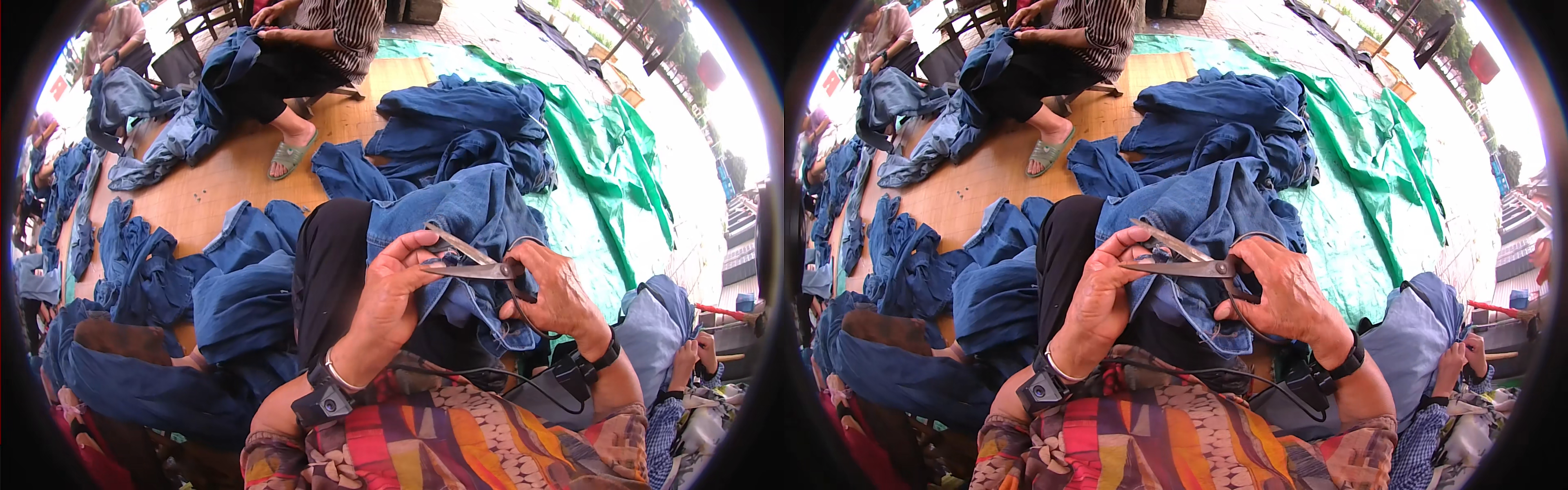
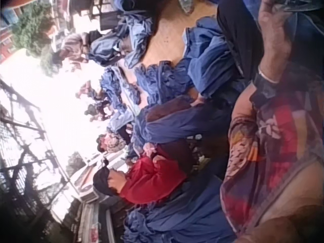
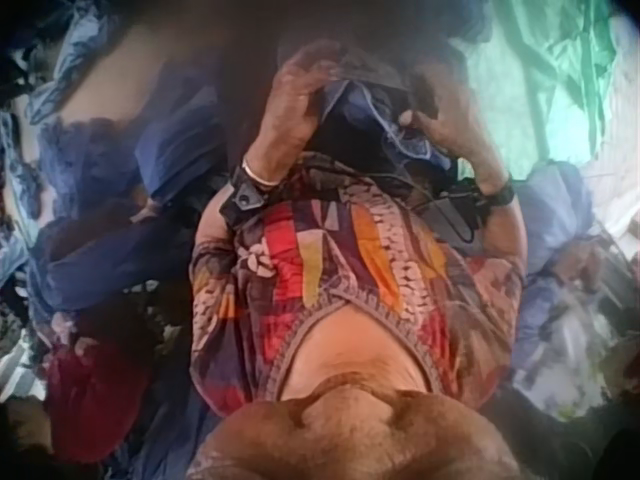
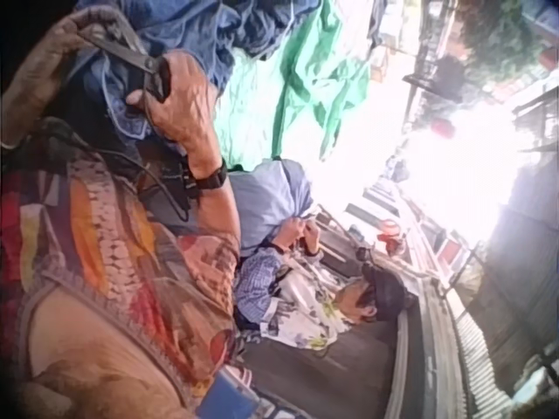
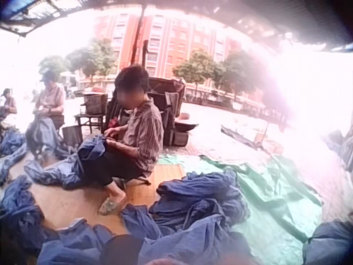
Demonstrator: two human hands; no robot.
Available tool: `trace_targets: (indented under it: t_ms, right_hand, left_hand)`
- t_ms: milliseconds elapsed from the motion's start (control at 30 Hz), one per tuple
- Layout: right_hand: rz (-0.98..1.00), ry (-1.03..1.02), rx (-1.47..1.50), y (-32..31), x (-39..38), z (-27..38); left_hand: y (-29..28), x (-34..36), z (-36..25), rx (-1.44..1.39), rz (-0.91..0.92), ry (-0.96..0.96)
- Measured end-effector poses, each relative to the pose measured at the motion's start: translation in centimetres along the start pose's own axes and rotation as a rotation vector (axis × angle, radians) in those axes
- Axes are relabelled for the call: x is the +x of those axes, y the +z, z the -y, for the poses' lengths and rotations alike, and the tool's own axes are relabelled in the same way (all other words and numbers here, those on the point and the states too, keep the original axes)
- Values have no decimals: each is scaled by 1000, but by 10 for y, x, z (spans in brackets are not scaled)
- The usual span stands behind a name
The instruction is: Cutting and trimming excess fabric or threads from denim garments using scissors.
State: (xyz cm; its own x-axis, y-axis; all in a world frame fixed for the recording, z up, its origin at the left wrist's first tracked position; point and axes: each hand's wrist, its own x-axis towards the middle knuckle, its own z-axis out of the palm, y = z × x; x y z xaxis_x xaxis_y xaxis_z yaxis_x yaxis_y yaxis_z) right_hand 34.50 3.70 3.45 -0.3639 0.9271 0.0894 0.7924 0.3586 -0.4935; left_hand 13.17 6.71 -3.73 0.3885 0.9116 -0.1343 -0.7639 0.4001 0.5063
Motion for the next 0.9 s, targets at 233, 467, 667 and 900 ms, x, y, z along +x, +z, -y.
trace_targets:
  t_ms: [233, 467, 667, 900]
  right_hand:
    - [25, -29, -121, -2, 5, 6]
    - [52, -32, -183, -5, 11, 13]
    - [61, -6, -263, -2, 10, 17]
    - [-30, -51, -282, 2, 7, 16]
  left_hand:
    - [10, -2, -3, 13, -40, -38]
    - [5, 0, 0, 10, -16, -20]
    - [5, 0, 1, -7, 18, -7]
    - [9, -1, 0, 23, -13, -19]
